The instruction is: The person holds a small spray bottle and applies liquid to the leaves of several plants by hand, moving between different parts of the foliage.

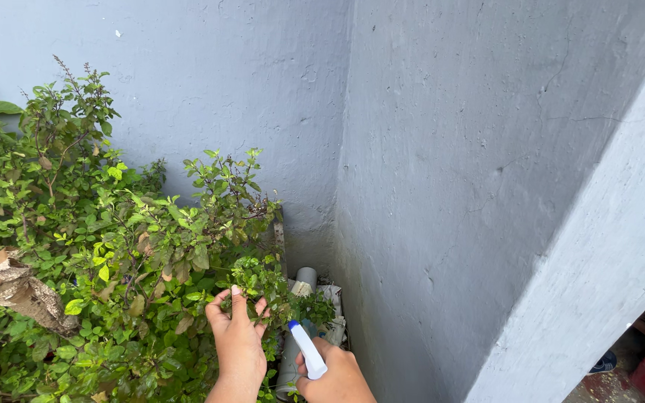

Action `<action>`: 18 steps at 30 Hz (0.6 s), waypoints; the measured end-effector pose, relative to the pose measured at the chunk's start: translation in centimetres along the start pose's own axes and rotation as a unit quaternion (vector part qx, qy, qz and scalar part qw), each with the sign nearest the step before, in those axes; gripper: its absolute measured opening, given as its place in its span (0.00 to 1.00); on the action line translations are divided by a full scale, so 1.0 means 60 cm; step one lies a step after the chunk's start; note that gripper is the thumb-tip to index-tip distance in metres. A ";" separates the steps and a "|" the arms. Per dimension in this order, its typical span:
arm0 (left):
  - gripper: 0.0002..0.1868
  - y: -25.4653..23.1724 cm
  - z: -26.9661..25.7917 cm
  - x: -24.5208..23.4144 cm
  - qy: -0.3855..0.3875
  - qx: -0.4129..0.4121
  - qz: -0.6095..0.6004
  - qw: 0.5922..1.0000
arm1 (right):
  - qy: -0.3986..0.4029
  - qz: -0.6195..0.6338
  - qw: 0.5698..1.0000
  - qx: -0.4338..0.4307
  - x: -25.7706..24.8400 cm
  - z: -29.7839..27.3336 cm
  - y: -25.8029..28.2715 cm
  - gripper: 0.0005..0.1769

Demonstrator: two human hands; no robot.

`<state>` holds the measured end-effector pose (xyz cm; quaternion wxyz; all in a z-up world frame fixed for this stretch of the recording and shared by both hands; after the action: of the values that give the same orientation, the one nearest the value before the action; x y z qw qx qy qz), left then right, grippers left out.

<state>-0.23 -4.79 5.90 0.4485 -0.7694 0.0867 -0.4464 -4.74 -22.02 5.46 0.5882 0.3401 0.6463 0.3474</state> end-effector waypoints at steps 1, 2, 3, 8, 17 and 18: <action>0.16 0.003 0.002 -0.001 0.003 0.003 -0.002 1.000 | -0.002 -0.001 1.000 -0.001 0.000 0.001 -0.003 0.14; 0.17 0.007 0.004 -0.002 0.005 0.007 -0.005 1.000 | -0.004 -0.002 1.000 -0.001 0.000 0.001 -0.007 0.13; 0.17 0.011 0.006 -0.003 0.008 0.010 -0.008 1.000 | -0.006 -0.004 1.000 -0.003 0.000 0.002 -0.010 0.13; 0.17 0.016 0.007 -0.002 0.008 0.013 -0.029 0.999 | -0.013 -0.006 1.000 -0.015 -0.005 0.005 -0.018 0.13; 0.17 0.022 0.002 -0.003 -0.022 0.019 -0.046 0.999 | 0.021 0.016 0.999 -0.041 -0.001 0.020 -0.043 0.14; 0.17 0.025 0.002 -0.005 -0.022 0.022 -0.050 0.998 | 0.029 0.017 0.999 -0.043 0.000 0.022 -0.049 0.15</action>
<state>0.08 -5.39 4.55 0.4444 -0.7724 0.0281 -0.4529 -3.52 -23.49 2.89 0.5771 0.3157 0.6416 0.3946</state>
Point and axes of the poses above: each hand's wrist, its own z-axis towards the middle knuckle, its own x-axis out of the palm, y = z × x, the point moved 3 cm from there along z, towards the middle knuckle, and after that the axes turned 8 degrees about -y, right-handed, at the moved point
